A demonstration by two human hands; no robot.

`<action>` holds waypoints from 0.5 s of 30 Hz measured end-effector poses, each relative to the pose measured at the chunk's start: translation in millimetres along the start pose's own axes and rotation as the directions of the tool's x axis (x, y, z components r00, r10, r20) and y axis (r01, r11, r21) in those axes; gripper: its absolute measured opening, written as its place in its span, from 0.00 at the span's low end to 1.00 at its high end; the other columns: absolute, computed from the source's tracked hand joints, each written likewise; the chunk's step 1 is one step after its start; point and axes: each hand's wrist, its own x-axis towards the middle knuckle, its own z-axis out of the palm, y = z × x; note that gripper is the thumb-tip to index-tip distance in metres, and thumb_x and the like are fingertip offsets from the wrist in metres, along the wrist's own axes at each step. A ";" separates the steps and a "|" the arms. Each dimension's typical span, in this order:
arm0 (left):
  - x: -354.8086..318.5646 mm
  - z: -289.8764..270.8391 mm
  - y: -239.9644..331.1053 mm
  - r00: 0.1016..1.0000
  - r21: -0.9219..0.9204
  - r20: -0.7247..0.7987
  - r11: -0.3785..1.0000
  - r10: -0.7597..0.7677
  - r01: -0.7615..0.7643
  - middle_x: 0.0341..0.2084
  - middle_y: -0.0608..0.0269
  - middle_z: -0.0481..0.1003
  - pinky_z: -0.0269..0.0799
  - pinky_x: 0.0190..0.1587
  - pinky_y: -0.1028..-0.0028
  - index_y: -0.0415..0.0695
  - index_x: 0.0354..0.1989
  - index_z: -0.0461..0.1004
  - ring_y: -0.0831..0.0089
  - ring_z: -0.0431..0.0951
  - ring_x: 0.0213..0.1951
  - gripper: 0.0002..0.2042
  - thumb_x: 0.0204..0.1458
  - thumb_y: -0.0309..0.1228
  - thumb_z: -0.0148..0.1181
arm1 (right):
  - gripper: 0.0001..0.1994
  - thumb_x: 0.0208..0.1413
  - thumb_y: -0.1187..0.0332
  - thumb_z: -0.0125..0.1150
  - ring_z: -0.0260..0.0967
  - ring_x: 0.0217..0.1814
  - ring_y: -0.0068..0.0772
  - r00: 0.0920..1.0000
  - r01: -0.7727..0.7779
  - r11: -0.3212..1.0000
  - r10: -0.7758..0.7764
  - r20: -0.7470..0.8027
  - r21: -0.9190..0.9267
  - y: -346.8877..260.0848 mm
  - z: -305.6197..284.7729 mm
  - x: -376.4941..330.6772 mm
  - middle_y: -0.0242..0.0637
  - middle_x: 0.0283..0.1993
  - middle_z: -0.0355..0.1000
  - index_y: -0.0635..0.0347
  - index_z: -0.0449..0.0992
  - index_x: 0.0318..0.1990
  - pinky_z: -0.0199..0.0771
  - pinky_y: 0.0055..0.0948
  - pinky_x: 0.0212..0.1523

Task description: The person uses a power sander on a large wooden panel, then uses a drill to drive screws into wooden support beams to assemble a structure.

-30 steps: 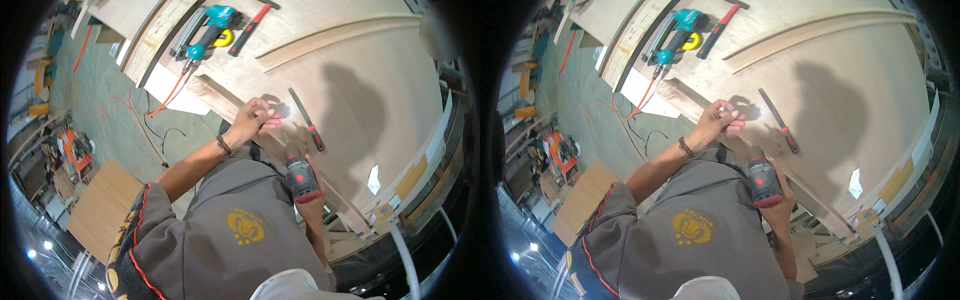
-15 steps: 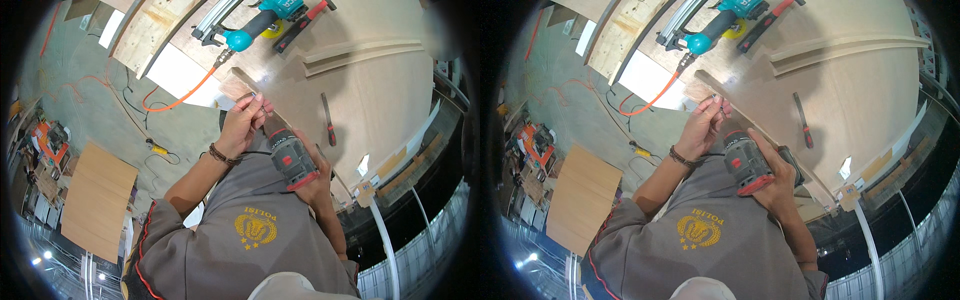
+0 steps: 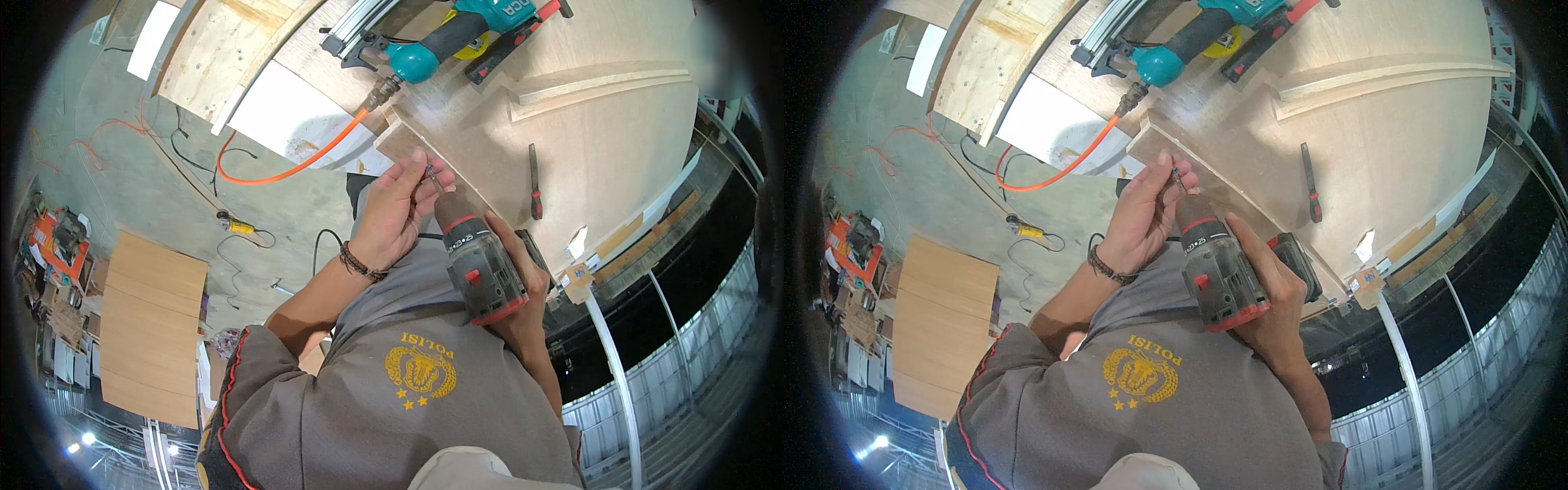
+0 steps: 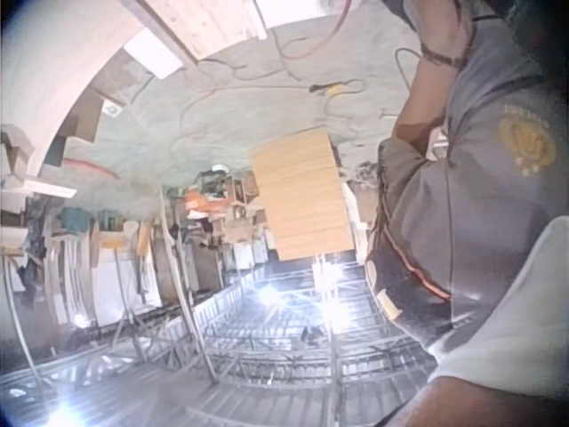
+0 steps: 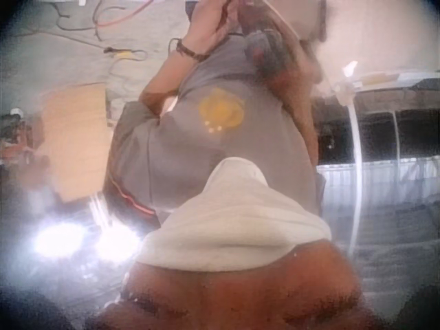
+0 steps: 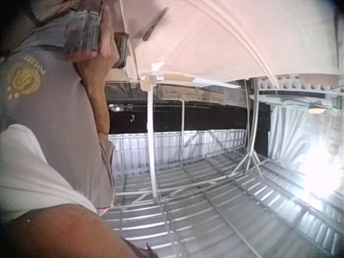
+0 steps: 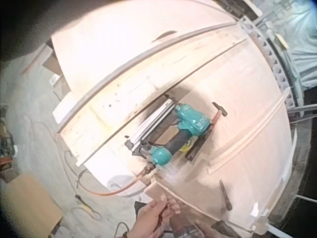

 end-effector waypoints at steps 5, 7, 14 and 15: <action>2.0 -1.0 3.6 0.999 -0.015 0.011 0.999 -0.051 0.051 0.38 0.61 0.78 0.84 0.45 0.75 0.40 0.46 0.73 0.72 0.83 0.40 0.11 0.65 0.35 0.59 | 0.38 0.42 0.69 0.77 0.80 0.54 0.42 0.998 -0.066 0.998 0.066 0.011 -0.020 -7.3 -1.9 3.5 0.49 0.54 0.79 0.59 0.71 0.66 0.79 0.35 0.53; 4.9 -2.6 4.9 0.996 0.013 0.006 0.996 -0.086 0.086 0.38 0.61 0.79 0.84 0.43 0.76 0.40 0.47 0.73 0.73 0.83 0.38 0.12 0.66 0.36 0.58 | 0.39 0.42 0.68 0.78 0.80 0.54 0.42 0.997 -0.074 0.997 0.075 0.034 -0.026 -7.3 -3.8 4.7 0.48 0.55 0.79 0.59 0.71 0.66 0.79 0.35 0.54; 4.5 -16.2 4.3 0.977 0.171 0.133 0.975 -0.166 0.143 0.47 0.61 0.78 0.75 0.58 0.70 0.41 0.53 0.72 0.71 0.78 0.53 0.18 0.69 0.44 0.50 | 0.39 0.41 0.65 0.79 0.79 0.57 0.41 0.996 -0.082 0.997 0.081 0.046 0.014 -4.1 -0.4 8.0 0.47 0.57 0.77 0.58 0.71 0.66 0.78 0.36 0.57; 4.4 -14.9 4.3 0.979 0.168 0.142 0.979 -0.143 0.118 0.51 0.61 0.76 0.72 0.61 0.68 0.41 0.54 0.71 0.70 0.75 0.56 0.18 0.69 0.44 0.50 | 0.39 0.42 0.65 0.79 0.79 0.57 0.41 0.996 -0.075 0.997 0.074 0.047 0.001 -4.3 -0.1 9.7 0.47 0.58 0.77 0.58 0.71 0.65 0.78 0.36 0.58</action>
